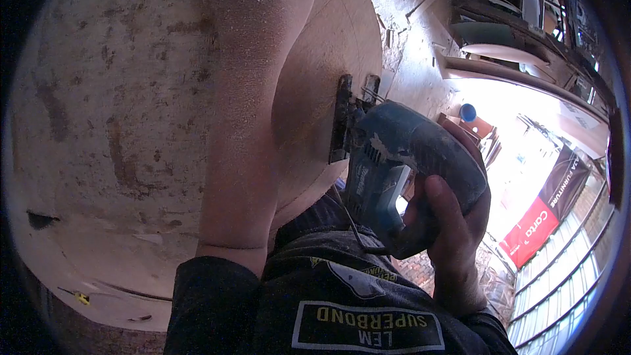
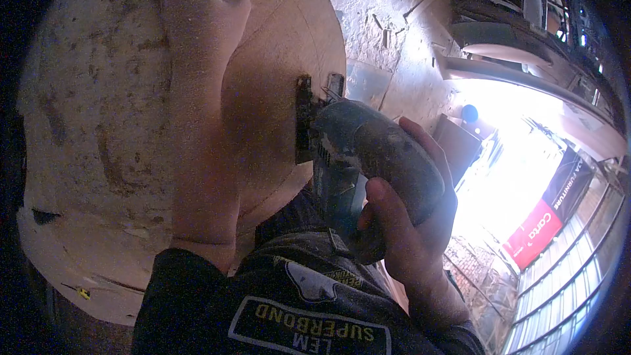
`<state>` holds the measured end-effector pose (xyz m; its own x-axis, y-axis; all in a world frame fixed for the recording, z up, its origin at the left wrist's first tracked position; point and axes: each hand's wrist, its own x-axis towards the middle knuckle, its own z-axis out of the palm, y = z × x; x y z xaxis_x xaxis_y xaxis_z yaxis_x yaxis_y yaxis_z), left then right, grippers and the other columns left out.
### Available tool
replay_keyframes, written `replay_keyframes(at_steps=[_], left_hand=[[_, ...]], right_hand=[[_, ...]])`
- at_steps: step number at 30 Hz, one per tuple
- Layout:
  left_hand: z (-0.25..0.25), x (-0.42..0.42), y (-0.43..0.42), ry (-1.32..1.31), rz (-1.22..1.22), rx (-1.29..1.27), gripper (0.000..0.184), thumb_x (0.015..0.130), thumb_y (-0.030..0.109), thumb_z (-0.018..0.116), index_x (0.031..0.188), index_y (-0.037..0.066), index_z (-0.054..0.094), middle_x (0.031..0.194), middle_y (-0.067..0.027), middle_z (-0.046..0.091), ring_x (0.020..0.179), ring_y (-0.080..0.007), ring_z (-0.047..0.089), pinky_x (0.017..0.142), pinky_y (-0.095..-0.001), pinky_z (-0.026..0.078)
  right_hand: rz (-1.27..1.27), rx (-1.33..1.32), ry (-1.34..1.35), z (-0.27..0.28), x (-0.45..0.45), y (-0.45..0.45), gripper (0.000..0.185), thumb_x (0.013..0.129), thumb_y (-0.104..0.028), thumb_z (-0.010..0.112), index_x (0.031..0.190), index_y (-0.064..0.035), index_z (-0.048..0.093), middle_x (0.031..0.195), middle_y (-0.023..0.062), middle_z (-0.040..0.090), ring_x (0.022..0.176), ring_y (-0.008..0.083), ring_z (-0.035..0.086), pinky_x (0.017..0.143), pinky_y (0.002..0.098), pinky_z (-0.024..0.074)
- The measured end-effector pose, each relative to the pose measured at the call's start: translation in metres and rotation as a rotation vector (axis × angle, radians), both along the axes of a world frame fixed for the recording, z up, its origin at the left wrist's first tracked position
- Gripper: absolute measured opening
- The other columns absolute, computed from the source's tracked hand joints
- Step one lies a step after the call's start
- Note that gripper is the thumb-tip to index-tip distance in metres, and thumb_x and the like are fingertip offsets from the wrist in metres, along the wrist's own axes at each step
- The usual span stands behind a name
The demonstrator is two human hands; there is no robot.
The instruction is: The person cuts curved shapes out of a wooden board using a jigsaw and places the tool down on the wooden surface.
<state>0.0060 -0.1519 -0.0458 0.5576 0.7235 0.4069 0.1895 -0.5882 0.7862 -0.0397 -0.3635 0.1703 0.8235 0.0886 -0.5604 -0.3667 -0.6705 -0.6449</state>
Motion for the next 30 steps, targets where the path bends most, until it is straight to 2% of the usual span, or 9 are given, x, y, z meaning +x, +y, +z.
replay_keyframes(at_steps=[8,13,17,23,30], left_hand=[[-0.006,0.001,0.001,-0.033,0.013,0.058,0.013,0.075,-0.001,0.08,0.074,-0.001,0.068,0.118,-0.0231,0.07,0.113,-0.0414,0.065,0.1,-0.0466,0.05],[-0.008,0.001,0.002,-0.056,-0.023,0.001,0.012,0.075,-0.002,0.079,0.073,-0.002,0.067,0.117,-0.0236,0.071,0.114,-0.042,0.064,0.102,-0.0469,0.049],[0.005,-0.004,0.002,-0.047,-0.037,0.065,0.012,0.074,-0.002,0.079,0.073,-0.003,0.067,0.116,-0.0243,0.071,0.113,-0.0426,0.065,0.101,-0.0474,0.05],[-0.007,0.001,0.003,-0.004,0.002,0.065,0.012,0.074,-0.003,0.078,0.072,-0.003,0.066,0.116,-0.025,0.071,0.112,-0.0431,0.066,0.1,-0.0472,0.05],[0.01,-0.004,0.003,-0.015,-0.048,-0.017,0.011,0.075,-0.003,0.077,0.073,-0.003,0.067,0.116,-0.0241,0.071,0.112,-0.0415,0.066,0.1,-0.0464,0.051]], right_hand=[[0.049,0.002,-0.008,0.002,0.003,-0.002,0.07,0.092,-0.012,0.072,0.154,0.0006,0.042,0.112,0.0162,0.068,0.066,0.0148,0.065,0.058,0.0265,0.0532],[0.019,0.015,0.003,0.001,0.004,0.001,0.071,0.092,-0.011,0.071,0.154,0.0008,0.041,0.116,0.0171,0.067,0.07,0.0154,0.066,0.059,0.0264,0.0543],[0.038,0.009,0.001,0.002,0.006,-0.001,0.071,0.092,-0.012,0.072,0.155,0.001,0.04,0.116,0.0174,0.067,0.07,0.0154,0.066,0.06,0.0262,0.0546],[0.025,0.03,0.027,0.002,0.008,0.0,0.072,0.092,-0.013,0.073,0.155,0.0013,0.04,0.119,0.0173,0.068,0.069,0.0145,0.066,0.061,0.026,0.0538],[0.019,0.034,0.025,0.003,0.01,0.004,0.072,0.092,-0.013,0.073,0.155,0.0015,0.04,0.12,0.0171,0.068,0.069,0.0143,0.065,0.062,0.0257,0.0535]])
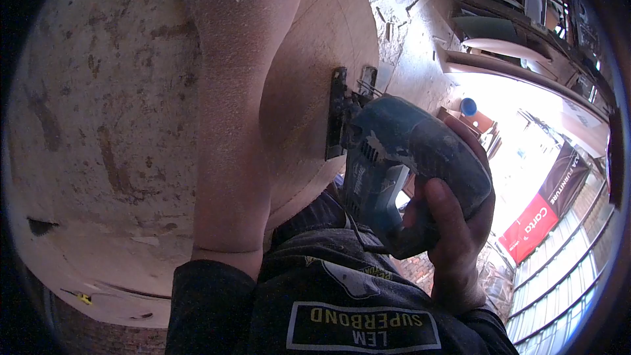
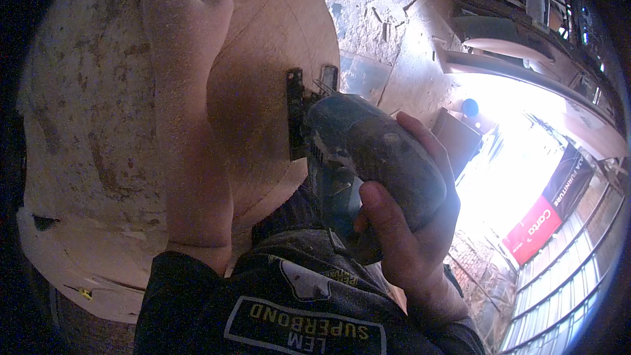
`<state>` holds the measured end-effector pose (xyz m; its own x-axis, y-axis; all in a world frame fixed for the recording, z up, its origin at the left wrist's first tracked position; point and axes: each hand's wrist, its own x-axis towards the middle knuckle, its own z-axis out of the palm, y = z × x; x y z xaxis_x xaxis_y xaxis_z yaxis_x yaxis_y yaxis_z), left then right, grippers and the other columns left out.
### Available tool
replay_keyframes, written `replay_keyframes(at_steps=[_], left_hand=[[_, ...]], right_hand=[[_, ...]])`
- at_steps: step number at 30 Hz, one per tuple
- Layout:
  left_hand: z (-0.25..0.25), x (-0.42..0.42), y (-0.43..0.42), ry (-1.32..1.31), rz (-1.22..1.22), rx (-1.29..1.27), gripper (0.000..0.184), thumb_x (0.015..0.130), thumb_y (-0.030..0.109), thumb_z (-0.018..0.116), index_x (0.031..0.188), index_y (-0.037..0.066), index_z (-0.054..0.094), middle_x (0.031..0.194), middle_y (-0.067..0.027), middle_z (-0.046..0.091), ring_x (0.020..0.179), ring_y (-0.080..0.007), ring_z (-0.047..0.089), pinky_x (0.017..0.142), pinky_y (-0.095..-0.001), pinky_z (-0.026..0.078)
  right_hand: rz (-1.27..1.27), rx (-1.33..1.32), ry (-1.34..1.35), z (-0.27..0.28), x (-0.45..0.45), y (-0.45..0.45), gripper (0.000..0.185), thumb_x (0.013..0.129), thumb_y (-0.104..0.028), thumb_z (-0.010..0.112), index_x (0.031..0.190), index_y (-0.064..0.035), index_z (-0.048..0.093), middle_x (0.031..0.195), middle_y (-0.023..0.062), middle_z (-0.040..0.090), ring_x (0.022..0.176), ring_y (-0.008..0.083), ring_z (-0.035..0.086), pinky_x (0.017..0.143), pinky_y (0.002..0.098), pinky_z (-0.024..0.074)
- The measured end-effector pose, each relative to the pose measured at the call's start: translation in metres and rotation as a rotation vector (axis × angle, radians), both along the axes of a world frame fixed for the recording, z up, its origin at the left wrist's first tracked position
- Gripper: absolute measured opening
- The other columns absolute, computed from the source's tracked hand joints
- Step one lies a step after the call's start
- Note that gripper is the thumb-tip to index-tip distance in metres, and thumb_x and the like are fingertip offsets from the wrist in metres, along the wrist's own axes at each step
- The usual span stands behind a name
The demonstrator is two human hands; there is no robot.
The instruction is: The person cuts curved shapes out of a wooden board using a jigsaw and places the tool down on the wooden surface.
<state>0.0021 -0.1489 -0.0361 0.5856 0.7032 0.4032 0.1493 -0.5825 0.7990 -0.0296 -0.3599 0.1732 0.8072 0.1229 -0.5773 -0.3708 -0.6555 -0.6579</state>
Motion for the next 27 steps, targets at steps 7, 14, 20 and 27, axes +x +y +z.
replay_keyframes(at_steps=[7,14,20,27], left_hand=[[-0.017,0.006,0.002,-0.01,0.034,0.067,0.011,0.076,-0.002,0.077,0.073,-0.003,0.067,0.115,-0.0244,0.071,0.112,-0.0414,0.066,0.101,-0.0468,0.05],[-0.018,0.005,0.001,-0.01,0.033,0.069,0.011,0.076,-0.001,0.077,0.074,-0.002,0.067,0.115,-0.0248,0.07,0.113,-0.0417,0.065,0.101,-0.0469,0.05],[-0.015,0.006,0.0,-0.024,0.057,0.047,0.012,0.076,-0.001,0.077,0.074,-0.001,0.065,0.114,-0.0243,0.07,0.114,-0.0415,0.064,0.103,-0.0467,0.048],[-0.017,0.007,0.001,-0.037,0.048,0.051,0.01,0.077,-0.004,0.073,0.074,-0.001,0.064,0.113,-0.0235,0.071,0.114,-0.0418,0.065,0.105,-0.047,0.047]], right_hand=[[0.033,-0.011,-0.03,-0.003,0.004,-0.002,0.074,0.091,-0.015,0.074,0.155,0.0017,0.041,0.122,0.0176,0.067,0.072,0.0147,0.066,0.064,0.0255,0.0539],[0.057,-0.042,-0.066,-0.002,0.005,-0.001,0.075,0.089,-0.019,0.076,0.154,0.0019,0.044,0.127,0.0184,0.066,0.098,0.0218,0.069,0.086,0.0325,0.0558],[0.064,-0.063,-0.049,-0.001,0.008,-0.004,0.075,0.089,-0.02,0.077,0.153,0.0028,0.045,0.131,0.0197,0.065,0.117,0.027,0.065,0.103,0.0379,0.0512],[0.121,-0.138,-0.169,-0.008,0.01,0.0,0.08,0.086,-0.029,0.073,0.151,0.0083,0.046,0.125,0.0216,0.069,0.094,0.0221,0.072,0.091,0.033,0.056]])
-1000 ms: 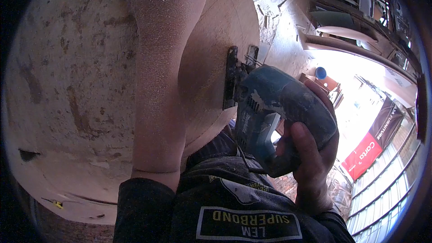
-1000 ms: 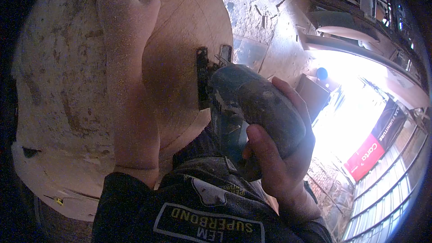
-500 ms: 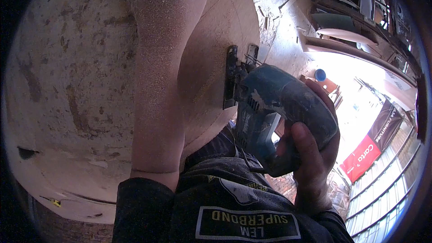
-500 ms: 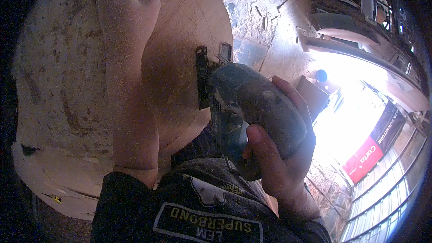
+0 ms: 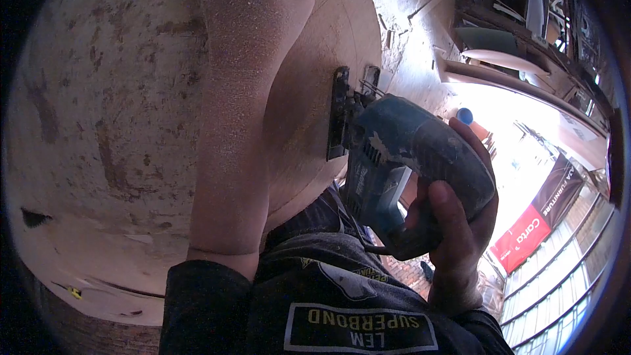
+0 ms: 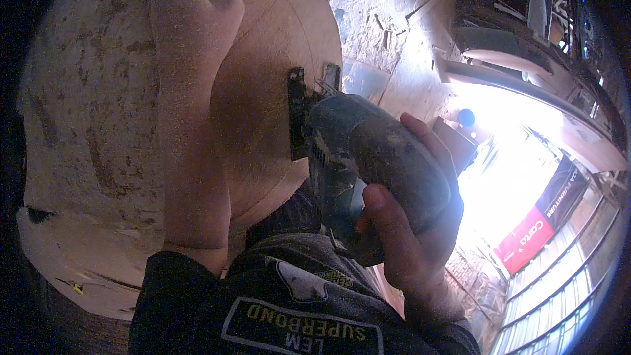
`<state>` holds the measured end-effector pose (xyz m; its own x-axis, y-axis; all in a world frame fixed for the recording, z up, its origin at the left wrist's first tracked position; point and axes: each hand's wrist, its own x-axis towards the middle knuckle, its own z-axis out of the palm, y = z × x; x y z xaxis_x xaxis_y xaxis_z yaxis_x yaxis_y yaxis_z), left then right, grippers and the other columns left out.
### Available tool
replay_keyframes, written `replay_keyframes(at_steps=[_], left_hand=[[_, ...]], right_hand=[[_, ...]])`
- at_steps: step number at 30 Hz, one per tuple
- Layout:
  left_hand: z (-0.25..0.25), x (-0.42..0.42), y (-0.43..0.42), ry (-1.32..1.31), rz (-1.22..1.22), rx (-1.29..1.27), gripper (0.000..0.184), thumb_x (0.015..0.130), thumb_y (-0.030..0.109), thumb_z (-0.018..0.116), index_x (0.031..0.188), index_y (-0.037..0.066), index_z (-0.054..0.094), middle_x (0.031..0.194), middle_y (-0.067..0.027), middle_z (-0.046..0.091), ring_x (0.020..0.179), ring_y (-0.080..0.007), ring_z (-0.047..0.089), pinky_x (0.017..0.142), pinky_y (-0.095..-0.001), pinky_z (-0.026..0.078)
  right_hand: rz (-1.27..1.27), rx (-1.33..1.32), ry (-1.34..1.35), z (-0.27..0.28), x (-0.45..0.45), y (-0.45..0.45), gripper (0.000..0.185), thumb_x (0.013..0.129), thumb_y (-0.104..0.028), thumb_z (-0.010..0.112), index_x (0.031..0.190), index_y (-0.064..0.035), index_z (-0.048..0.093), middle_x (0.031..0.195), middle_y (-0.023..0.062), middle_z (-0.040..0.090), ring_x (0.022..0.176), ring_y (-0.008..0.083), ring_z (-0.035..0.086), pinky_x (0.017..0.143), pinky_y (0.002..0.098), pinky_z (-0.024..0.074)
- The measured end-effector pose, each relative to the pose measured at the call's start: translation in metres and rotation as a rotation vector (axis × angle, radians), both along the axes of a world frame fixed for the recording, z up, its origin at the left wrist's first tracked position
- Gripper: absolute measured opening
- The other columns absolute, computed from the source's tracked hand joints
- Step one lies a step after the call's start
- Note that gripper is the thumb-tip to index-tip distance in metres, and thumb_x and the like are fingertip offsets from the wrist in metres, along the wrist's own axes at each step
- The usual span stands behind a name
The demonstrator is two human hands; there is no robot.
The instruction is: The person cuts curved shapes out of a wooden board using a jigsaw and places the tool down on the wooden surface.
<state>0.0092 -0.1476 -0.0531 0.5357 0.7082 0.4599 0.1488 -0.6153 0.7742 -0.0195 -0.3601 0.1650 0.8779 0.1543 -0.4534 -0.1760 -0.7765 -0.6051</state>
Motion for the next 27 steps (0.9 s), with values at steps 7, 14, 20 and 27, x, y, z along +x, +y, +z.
replay_keyframes(at_steps=[7,14,20,27], left_hand=[[-0.002,0.0,0.001,-0.008,-0.003,-0.013,0.009,0.077,-0.004,0.073,0.074,-0.001,0.064,0.113,-0.0228,0.072,0.114,-0.0404,0.065,0.106,-0.0471,0.047],[0.002,-0.003,0.004,0.043,-0.003,0.052,0.01,0.077,-0.004,0.073,0.074,-0.002,0.064,0.114,-0.0223,0.072,0.114,-0.0397,0.066,0.106,-0.0484,0.046],[0.003,-0.003,0.003,0.025,-0.008,-0.032,0.011,0.077,-0.004,0.074,0.074,-0.002,0.063,0.114,-0.0232,0.071,0.113,-0.041,0.065,0.107,-0.0483,0.045],[0.017,-0.008,0.003,0.053,-0.013,-0.009,0.012,0.077,-0.004,0.074,0.073,-0.003,0.063,0.114,-0.0233,0.07,0.113,-0.041,0.065,0.103,-0.0485,0.048]], right_hand=[[0.018,0.045,0.019,0.001,0.002,0.004,0.079,0.086,-0.029,0.073,0.151,0.0084,0.047,0.134,0.0236,0.065,0.121,0.0313,0.066,0.11,0.0407,0.0487],[0.023,0.041,0.035,0.002,0.006,0.006,0.081,0.085,-0.032,0.074,0.15,0.0086,0.047,0.136,0.0246,0.064,0.126,0.034,0.064,0.114,0.044,0.0462],[0.13,-0.032,-0.017,0.001,0.013,-0.003,0.084,0.084,-0.034,0.075,0.15,0.0088,0.048,0.136,0.0255,0.064,0.127,0.0359,0.064,0.115,0.0457,0.0453],[0.164,-0.054,-0.047,0.0,0.015,-0.001,0.084,0.083,-0.035,0.075,0.15,0.0086,0.048,0.136,0.0263,0.064,0.127,0.0366,0.064,0.116,0.0463,0.0452]])
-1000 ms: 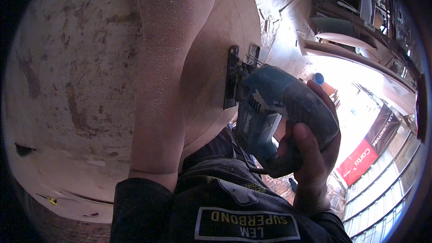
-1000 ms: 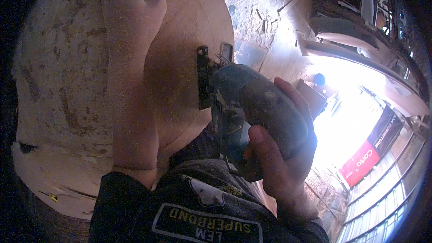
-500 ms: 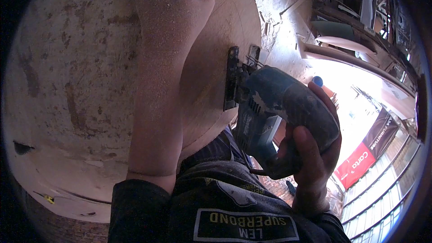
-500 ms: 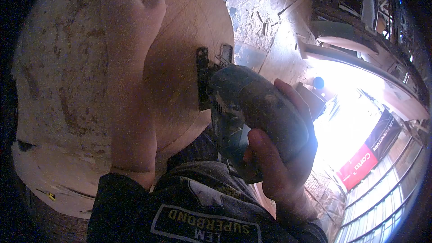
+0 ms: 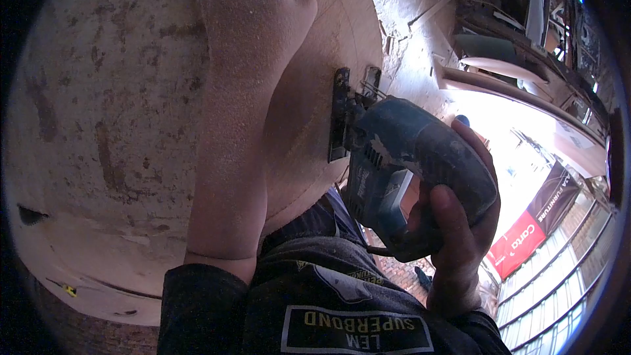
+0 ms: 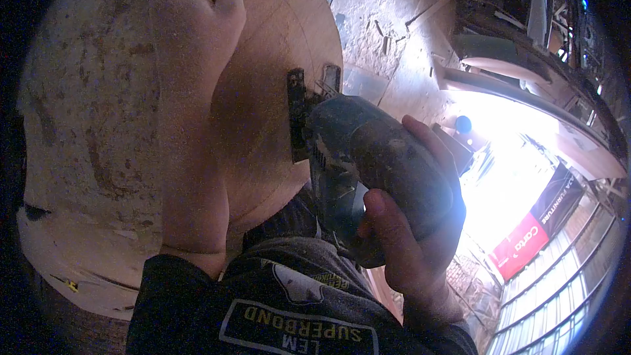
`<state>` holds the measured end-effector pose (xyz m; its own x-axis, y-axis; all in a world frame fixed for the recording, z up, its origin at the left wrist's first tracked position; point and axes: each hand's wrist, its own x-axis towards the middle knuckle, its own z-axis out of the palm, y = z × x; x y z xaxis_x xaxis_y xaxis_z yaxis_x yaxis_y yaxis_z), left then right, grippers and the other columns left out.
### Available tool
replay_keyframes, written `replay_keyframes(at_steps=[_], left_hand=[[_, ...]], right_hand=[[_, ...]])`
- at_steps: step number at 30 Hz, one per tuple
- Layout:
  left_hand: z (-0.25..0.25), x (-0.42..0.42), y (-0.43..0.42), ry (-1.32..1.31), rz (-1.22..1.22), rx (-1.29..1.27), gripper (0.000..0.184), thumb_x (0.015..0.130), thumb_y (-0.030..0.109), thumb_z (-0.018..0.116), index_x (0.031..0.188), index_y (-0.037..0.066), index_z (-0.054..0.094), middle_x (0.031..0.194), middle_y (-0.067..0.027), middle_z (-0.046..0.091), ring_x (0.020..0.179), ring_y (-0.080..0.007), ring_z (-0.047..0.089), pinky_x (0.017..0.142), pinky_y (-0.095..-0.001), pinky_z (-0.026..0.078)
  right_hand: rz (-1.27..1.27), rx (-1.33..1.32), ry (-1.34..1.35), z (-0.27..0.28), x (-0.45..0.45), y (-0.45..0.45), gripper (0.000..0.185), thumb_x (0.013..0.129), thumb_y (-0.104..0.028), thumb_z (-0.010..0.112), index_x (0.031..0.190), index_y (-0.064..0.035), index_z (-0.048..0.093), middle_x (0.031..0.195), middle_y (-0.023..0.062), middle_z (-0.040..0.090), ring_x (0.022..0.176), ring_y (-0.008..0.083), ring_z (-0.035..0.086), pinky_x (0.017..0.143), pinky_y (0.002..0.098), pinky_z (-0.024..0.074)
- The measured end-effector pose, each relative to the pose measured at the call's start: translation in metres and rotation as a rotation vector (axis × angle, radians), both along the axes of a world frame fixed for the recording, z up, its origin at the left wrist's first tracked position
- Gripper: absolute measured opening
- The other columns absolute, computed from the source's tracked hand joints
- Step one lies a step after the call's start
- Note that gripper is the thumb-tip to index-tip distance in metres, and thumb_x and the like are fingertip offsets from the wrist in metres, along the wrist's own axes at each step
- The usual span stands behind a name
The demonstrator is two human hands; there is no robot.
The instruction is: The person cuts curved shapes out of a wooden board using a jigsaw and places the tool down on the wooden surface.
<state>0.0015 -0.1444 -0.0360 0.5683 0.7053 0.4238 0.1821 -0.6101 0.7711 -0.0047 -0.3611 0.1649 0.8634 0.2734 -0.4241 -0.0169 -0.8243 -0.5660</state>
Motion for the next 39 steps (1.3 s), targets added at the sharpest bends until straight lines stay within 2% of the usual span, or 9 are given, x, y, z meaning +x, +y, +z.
replay_keyframes(at_steps=[2,8,13,24,39], left_hand=[[-0.013,0.004,0.001,-0.02,0.014,-0.025,0.011,0.076,-0.004,0.075,0.073,-0.003,0.064,0.114,-0.0237,0.07,0.113,-0.0414,0.065,0.102,-0.0489,0.048],[-0.011,0.003,0.0,-0.047,0.019,-0.064,0.009,0.076,-0.005,0.074,0.074,-0.004,0.065,0.113,-0.0244,0.069,0.112,-0.0425,0.065,0.1,-0.0481,0.05],[0.006,-0.003,0.001,-0.044,-0.007,-0.071,0.007,0.076,-0.004,0.073,0.075,-0.005,0.066,0.113,-0.0244,0.069,0.111,-0.0429,0.065,0.099,-0.0473,0.051],[-0.008,0.004,0.002,-0.036,0.02,-0.085,0.008,0.075,-0.002,0.073,0.075,-0.004,0.065,0.114,-0.0246,0.068,0.109,-0.0445,0.065,0.097,-0.0485,0.051],[-0.013,0.003,0.003,-0.059,0.037,0.041,0.01,0.076,-0.001,0.073,0.074,-0.002,0.063,0.112,-0.0239,0.068,0.109,-0.0443,0.064,0.103,-0.0508,0.047]], right_hand=[[0.001,0.008,-0.002,0.0,0.0,0.001,0.083,0.084,-0.035,0.075,0.149,0.0085,0.048,0.135,0.0262,0.064,0.127,0.0366,0.064,0.115,0.0464,0.0456],[-0.005,0.013,-0.001,0.0,0.0,0.002,0.083,0.084,-0.036,0.075,0.149,0.0079,0.049,0.133,0.0253,0.064,0.124,0.0357,0.065,0.113,0.0455,0.0472],[-0.024,0.073,0.043,0.003,0.002,0.001,0.076,0.085,-0.027,0.077,0.148,0.0051,0.051,0.14,0.0196,0.058,0.127,0.0307,0.059,0.111,0.0427,0.0447],[-0.081,0.157,0.116,0.003,0.008,0.009,0.076,0.086,-0.018,0.077,0.151,0.0053,0.047,0.138,0.0213,0.062,0.125,0.0307,0.064,0.11,0.0416,0.0483],[-0.039,0.113,0.099,0.004,0.014,0.012,0.077,0.083,-0.018,0.078,0.151,0.0044,0.049,0.137,0.0211,0.064,0.125,0.0309,0.064,0.11,0.0415,0.0485]])
